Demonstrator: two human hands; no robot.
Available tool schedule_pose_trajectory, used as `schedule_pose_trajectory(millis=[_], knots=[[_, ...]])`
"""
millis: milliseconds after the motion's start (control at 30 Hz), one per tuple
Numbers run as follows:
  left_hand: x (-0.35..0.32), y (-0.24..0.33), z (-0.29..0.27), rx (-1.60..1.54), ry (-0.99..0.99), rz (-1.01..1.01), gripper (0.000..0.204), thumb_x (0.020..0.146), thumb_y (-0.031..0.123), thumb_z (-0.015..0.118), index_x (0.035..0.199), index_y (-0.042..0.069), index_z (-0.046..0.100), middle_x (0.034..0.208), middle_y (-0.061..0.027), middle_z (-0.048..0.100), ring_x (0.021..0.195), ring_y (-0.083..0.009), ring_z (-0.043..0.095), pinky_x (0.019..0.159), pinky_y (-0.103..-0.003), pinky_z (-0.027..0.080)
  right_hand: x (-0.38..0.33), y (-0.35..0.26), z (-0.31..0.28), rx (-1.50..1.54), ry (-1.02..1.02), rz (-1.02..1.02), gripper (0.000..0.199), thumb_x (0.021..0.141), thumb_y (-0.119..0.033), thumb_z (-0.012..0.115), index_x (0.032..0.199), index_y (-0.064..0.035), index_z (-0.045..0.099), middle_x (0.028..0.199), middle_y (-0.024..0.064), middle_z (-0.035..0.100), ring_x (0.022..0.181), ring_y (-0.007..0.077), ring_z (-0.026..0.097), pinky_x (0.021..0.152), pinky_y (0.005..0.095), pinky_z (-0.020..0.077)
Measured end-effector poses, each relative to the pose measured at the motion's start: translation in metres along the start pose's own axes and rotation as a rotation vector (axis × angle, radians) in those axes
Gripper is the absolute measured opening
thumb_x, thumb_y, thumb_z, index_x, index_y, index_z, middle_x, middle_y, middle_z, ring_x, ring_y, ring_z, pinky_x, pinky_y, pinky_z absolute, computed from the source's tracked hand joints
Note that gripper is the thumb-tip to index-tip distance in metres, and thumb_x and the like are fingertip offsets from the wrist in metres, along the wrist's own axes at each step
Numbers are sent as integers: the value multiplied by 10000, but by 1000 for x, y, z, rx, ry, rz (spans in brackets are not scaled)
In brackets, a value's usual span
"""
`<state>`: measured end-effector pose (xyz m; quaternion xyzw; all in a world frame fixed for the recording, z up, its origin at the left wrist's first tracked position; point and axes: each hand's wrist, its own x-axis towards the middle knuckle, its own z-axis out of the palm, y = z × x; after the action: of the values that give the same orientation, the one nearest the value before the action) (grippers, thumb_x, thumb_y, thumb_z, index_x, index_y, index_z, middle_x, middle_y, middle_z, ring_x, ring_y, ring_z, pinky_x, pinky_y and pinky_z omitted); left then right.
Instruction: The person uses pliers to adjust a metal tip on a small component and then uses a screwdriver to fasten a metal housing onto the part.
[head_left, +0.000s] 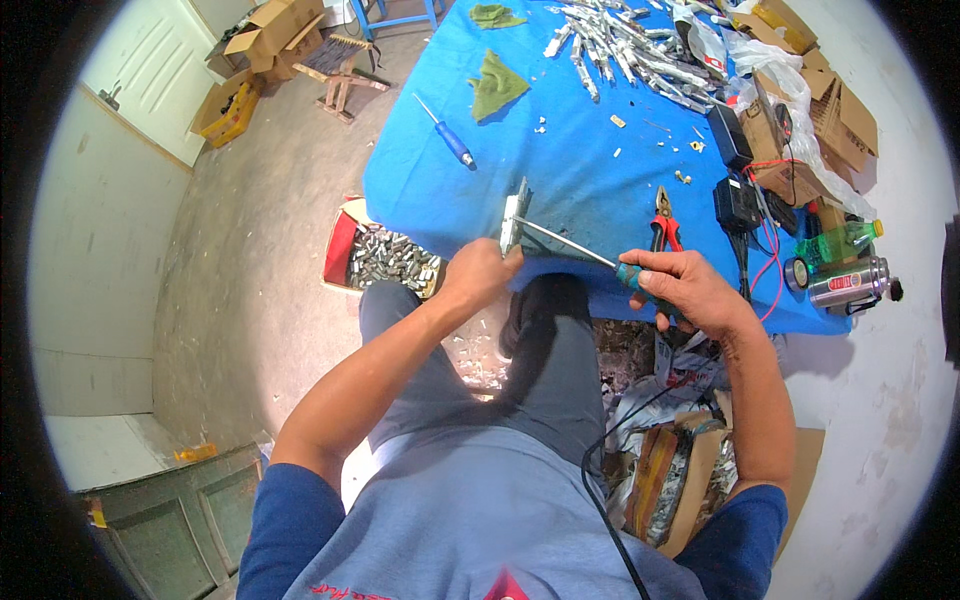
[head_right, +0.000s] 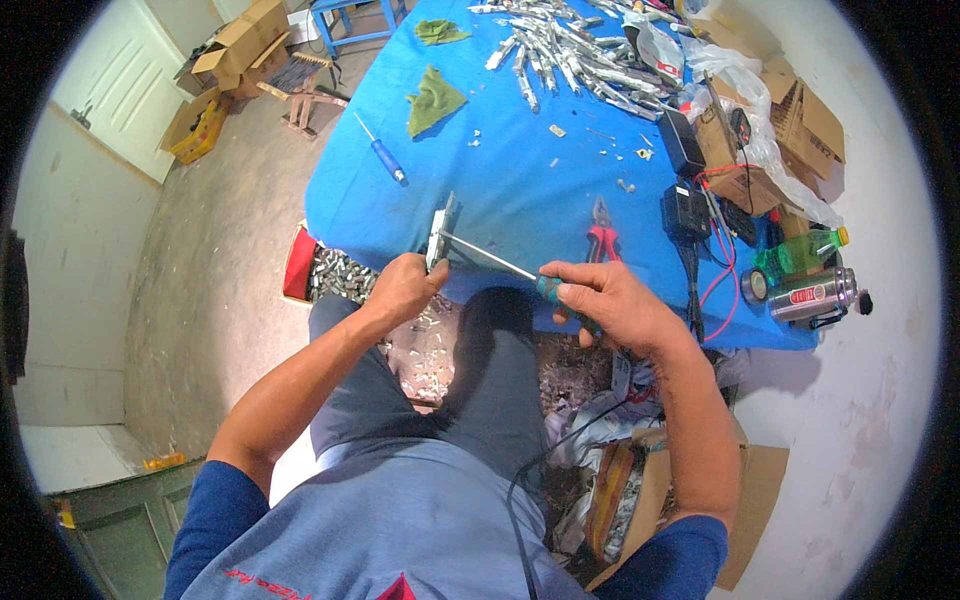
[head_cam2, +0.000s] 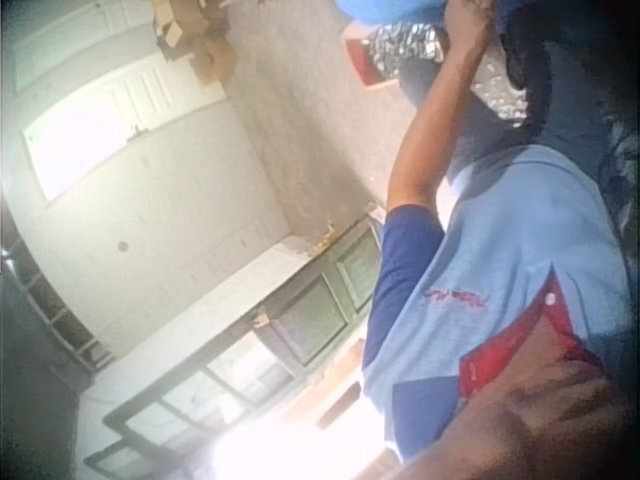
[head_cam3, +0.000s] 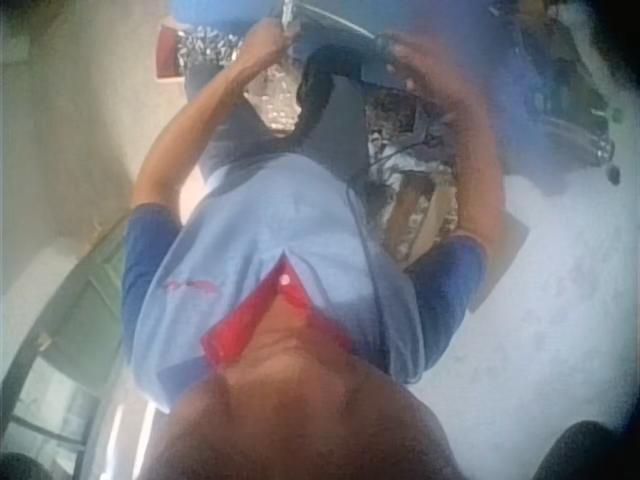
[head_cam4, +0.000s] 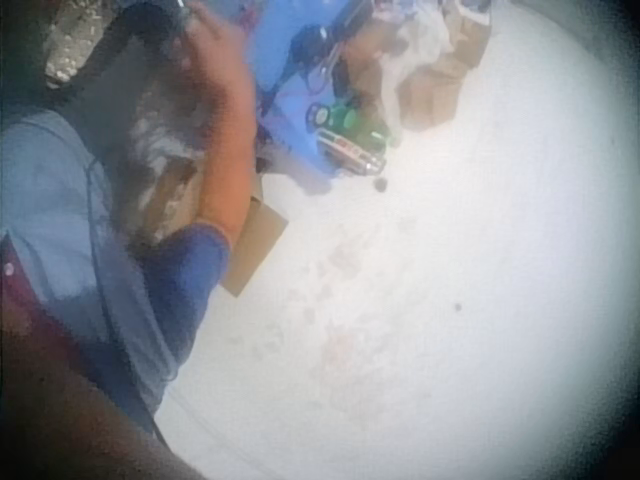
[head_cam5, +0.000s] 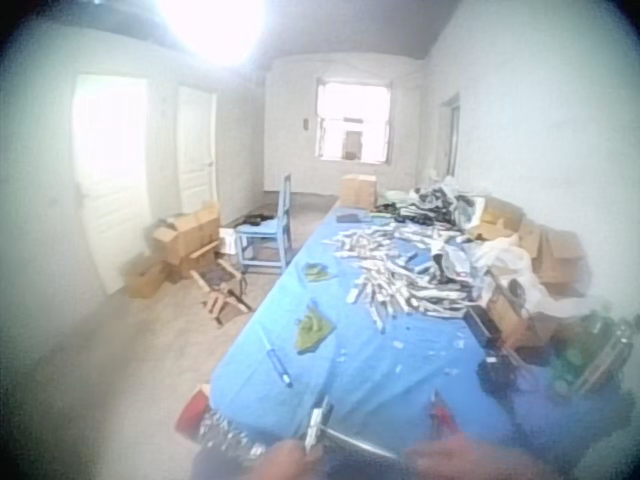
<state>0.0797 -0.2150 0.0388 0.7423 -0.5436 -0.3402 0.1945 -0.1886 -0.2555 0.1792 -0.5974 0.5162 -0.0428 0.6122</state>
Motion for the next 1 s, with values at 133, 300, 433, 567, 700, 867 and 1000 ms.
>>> schedule_pose_trajectory(millis=[133,300,433,567,700,867,1000], knots=[[-1,-1,2,24,22,21,496,885,413,577,775,-60,677,752,-297,635,797,-461,648,747,-515,494,8,1,-2,-226,25,-165,345,945,-218,573,1250,-72,642,716,31,619,536,101,526,514,257,455],[0,-3,5,54,55,70,495,881,408,582,775,-67,676,745,-293,636,768,-470,644,724,-519,504,-1,30,34,-739,305,-569,327,895,-172,622,1218,-122,636,727,189,630,591,357,608,551,425,494],[-2,-1,4,49,39,34,499,876,405,587,767,-76,669,744,-296,633,756,-474,641,705,-522,508,1,53,53,-678,365,-585,334,914,-160,610,1244,-110,626,707,126,616,556,265,589,525,391,475],[1,-5,1,63,15,97,544,889,419,565,739,-98,643,700,-305,610,727,-476,636,699,-527,491,4,29,19,-62,54,-149,363,971,-212,572,1300,-65,609,732,-17,584,547,36,479,496,214,411],[3,-16,-2,-41,-43,84,534,887,427,585,789,-94,652,704,-271,634,715,-421,665,687,-507,492,-1,12,14,-21,29,-92,366,975,-223,572,1301,-62,607,753,1,595,533,43,488,492,207,415],[9,-20,-8,-337,-189,-67,442,888,389,632,785,-41,636,649,-86,600,561,-169,562,518,-345,441,-3,12,19,25,15,-37,386,984,-217,559,1341,-69,567,768,3,622,517,37,522,451,190,405],[12,-25,-5,-666,-269,-140,355,889,364,647,782,27,608,639,-32,550,522,-110,483,454,-279,351,-5,18,25,91,5,-13,408,987,-223,558,1366,-77,537,797,17,645,517,34,536,402,176,364]])
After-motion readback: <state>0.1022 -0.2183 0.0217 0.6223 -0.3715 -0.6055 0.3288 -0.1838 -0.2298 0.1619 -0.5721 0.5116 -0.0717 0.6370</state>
